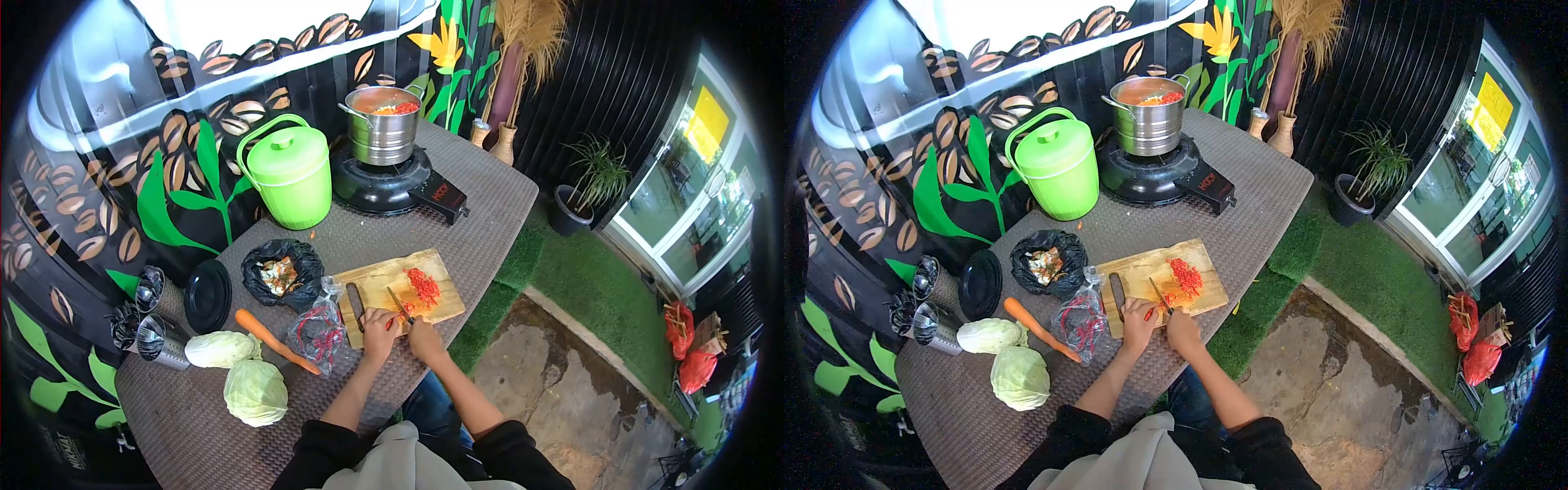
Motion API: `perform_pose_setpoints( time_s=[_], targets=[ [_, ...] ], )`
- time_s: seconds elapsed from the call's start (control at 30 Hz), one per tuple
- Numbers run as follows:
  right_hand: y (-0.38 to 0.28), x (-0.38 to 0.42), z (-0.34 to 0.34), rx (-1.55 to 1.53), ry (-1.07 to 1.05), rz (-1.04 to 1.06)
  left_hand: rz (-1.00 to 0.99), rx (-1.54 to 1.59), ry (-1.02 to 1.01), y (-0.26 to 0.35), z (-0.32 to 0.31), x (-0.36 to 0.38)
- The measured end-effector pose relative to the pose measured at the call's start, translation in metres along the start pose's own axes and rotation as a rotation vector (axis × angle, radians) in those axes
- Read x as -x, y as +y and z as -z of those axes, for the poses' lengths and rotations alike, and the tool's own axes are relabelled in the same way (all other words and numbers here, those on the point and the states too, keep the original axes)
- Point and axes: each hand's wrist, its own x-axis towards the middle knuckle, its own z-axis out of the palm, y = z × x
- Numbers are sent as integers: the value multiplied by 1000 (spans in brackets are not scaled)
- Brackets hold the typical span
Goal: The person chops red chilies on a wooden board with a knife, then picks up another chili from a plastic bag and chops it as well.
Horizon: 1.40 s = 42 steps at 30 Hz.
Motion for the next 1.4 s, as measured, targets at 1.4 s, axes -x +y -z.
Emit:
perform_pose_setpoints(
  time_s=[1.4],
  targets=[
    [-24, 3, -11, -108, 87, -124, 61, 58, 32, 2, 0, -1]
  ],
)
